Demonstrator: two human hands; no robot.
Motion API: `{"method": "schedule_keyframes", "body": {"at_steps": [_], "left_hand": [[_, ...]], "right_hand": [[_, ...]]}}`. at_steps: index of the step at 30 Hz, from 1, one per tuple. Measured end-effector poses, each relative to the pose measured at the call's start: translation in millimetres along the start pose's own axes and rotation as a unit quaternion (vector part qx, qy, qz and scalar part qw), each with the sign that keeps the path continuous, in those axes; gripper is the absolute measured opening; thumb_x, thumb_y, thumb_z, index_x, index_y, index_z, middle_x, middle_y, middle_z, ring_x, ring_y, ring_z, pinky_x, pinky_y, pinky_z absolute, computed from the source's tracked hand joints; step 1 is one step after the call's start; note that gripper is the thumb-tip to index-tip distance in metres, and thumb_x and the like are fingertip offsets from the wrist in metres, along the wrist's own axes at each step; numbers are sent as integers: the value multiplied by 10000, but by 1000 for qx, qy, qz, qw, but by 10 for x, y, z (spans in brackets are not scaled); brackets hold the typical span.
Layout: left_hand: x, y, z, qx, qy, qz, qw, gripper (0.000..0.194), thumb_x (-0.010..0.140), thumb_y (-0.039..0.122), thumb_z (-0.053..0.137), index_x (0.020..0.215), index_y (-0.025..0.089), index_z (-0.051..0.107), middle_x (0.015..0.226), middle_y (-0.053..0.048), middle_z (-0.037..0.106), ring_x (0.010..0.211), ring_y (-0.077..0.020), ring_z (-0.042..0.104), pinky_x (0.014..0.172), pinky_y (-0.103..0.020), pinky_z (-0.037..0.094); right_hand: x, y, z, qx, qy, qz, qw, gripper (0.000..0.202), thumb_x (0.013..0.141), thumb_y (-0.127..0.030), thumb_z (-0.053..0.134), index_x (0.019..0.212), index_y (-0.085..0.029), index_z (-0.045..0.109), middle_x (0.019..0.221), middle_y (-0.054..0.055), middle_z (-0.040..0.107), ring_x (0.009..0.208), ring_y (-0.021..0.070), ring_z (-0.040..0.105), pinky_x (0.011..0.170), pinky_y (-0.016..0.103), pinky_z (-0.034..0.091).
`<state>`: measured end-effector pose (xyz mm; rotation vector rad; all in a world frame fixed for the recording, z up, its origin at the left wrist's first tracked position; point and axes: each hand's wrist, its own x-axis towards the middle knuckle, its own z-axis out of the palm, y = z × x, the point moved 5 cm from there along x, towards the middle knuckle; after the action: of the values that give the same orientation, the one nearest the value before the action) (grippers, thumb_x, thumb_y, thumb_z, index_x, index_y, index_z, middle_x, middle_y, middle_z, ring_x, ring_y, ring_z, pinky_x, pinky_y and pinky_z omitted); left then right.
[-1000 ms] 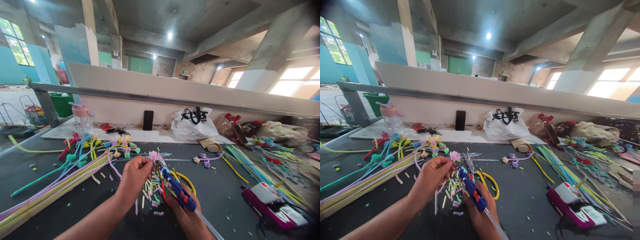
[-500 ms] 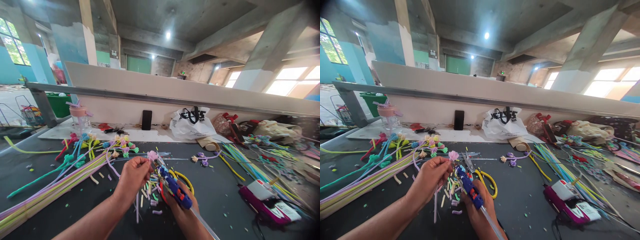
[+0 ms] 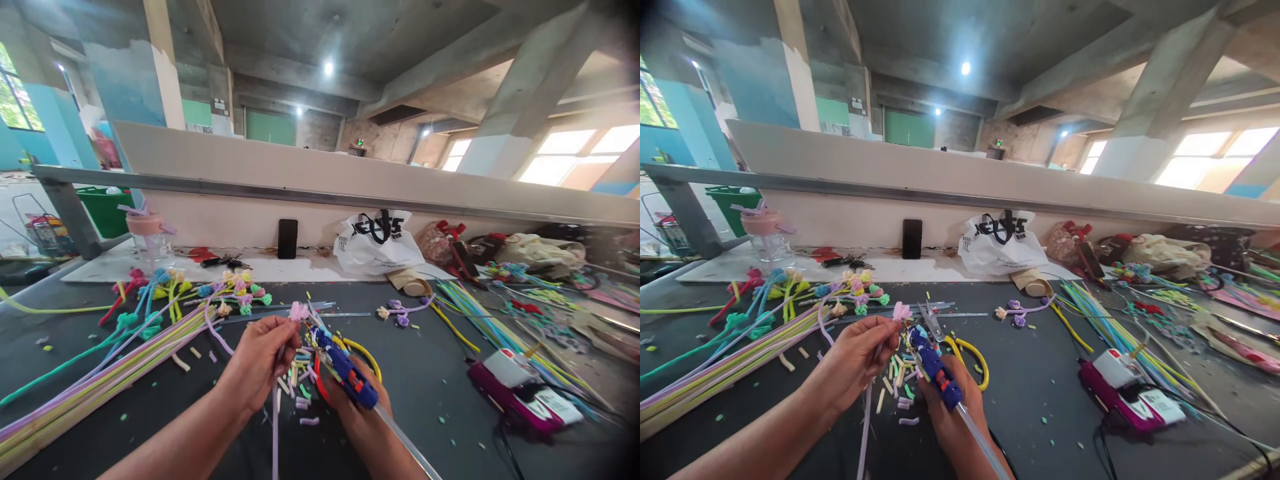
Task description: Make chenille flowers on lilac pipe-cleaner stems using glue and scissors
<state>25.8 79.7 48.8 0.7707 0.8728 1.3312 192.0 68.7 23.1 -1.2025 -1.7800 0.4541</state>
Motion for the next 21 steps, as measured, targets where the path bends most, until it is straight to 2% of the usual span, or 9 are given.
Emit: {"method": "schedule_keyframes", "body": {"at_steps": [6,9,15,21], "left_hand": [[52,-13,-66,-24,-6,-4,1000,183,729,276,624,677,122,540,577,15,535,404,-21,397,323,-126,210],[74,-52,-88,-44,-12,-40,998,155,734,259,621,749,118,555,592,13,526,419,-27,421,330,-124,217],[79,-134,-62,-54,-52,-112,991,112,778,225,566,773,116,543,570,27,476,395,-20,391,332,-124,204],[63,-143,-44,-39,-44,-94,994,116,753,222,585,722,130,523,541,26,486,384,-32,389,324,-132,199]], "right_hand": [[-40,27,0,16,13,-1,1000,144,741,-350,566,715,-208,570,636,-6,593,564,145,554,530,236,437],[-43,41,-24,25,34,-6,999,153,744,-354,572,740,-201,582,673,8,623,603,156,579,527,227,443],[-22,18,-32,9,24,-18,1000,158,749,-356,571,749,-199,586,666,8,628,584,154,585,521,230,451],[-9,-31,-17,-4,11,-35,999,123,748,-336,565,757,-216,592,694,10,631,620,161,596,562,248,466]]}}
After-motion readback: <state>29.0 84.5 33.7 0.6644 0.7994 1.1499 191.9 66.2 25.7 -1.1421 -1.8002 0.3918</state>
